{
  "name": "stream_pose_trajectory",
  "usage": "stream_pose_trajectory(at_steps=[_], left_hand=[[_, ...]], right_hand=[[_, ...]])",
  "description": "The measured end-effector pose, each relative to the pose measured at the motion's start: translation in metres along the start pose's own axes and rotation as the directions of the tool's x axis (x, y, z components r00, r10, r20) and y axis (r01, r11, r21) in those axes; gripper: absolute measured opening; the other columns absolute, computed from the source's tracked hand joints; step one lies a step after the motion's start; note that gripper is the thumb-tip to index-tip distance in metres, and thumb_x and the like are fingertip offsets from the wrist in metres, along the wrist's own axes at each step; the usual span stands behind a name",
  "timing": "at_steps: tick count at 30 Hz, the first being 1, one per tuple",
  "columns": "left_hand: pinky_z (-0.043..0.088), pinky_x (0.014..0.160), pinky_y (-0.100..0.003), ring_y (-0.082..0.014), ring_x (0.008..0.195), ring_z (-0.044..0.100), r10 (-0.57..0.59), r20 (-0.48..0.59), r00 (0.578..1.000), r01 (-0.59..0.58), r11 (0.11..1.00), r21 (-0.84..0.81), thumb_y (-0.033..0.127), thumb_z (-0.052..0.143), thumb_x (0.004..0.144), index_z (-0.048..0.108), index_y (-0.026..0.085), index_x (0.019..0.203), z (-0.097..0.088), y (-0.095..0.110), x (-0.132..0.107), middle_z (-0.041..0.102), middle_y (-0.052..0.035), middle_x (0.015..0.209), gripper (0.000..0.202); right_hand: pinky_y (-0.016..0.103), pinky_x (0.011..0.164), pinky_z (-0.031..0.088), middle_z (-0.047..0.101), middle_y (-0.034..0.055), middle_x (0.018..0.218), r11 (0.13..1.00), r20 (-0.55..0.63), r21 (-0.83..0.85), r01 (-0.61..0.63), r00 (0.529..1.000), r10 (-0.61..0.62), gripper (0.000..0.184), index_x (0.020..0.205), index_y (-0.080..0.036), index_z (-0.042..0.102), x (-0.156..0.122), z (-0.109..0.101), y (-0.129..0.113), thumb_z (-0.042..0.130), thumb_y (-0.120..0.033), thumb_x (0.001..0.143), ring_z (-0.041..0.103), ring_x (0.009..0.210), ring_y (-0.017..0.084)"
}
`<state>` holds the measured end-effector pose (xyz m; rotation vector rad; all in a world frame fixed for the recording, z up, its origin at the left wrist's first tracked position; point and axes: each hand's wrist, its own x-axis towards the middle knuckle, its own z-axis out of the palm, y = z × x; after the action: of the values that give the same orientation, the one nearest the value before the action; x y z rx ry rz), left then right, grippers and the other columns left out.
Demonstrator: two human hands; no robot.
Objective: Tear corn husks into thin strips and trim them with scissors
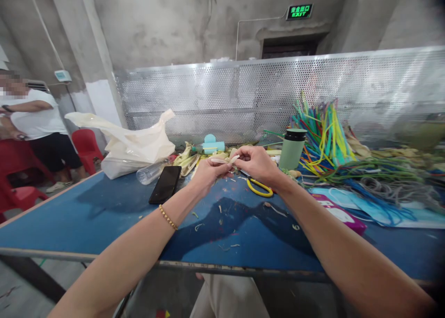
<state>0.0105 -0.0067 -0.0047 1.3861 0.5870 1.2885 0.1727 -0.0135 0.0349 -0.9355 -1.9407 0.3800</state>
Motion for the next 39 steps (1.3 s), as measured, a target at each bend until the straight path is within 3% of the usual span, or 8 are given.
stream_pose_trajectory(at_steps=[16,22,39], left_hand=[[0.044,0.06,-0.026,-0.011,0.061,0.057,0.024,0.002,1.0,-0.024,0.996,-0.081,0.015,0.073,0.065,0.061,0.01,0.058,0.004,0.001,-0.002,0.058,-0.0037,0.063,0.015],[0.043,0.059,-0.027,-0.0114,0.058,0.057,-0.005,-0.018,1.0,0.004,0.998,-0.062,0.014,0.073,0.065,0.063,0.01,0.064,0.004,0.005,-0.003,0.061,-0.005,0.062,0.011],[0.046,0.062,-0.029,-0.0129,0.057,0.059,-0.006,-0.04,0.999,0.0,0.988,-0.153,0.011,0.072,0.061,0.061,0.011,0.064,0.003,0.004,-0.001,0.062,-0.0031,0.059,0.011]], right_hand=[[0.023,0.052,0.042,0.065,0.0014,0.06,0.997,0.061,0.072,-0.005,0.998,0.0,0.006,0.069,-0.016,0.063,0.0,0.0,-0.001,0.059,-0.019,0.07,0.06,0.057,0.014],[0.023,0.053,0.042,0.065,0.0015,0.061,0.994,0.084,0.107,-0.003,0.996,-0.006,0.006,0.069,-0.016,0.063,-0.001,0.001,-0.001,0.058,-0.017,0.071,0.059,0.055,0.012],[0.025,0.052,0.034,0.058,0.0002,0.059,0.995,0.061,-0.078,0.069,0.996,-0.065,0.014,0.074,-0.014,0.066,0.001,0.002,0.005,0.055,-0.022,0.077,0.048,0.054,0.011]])
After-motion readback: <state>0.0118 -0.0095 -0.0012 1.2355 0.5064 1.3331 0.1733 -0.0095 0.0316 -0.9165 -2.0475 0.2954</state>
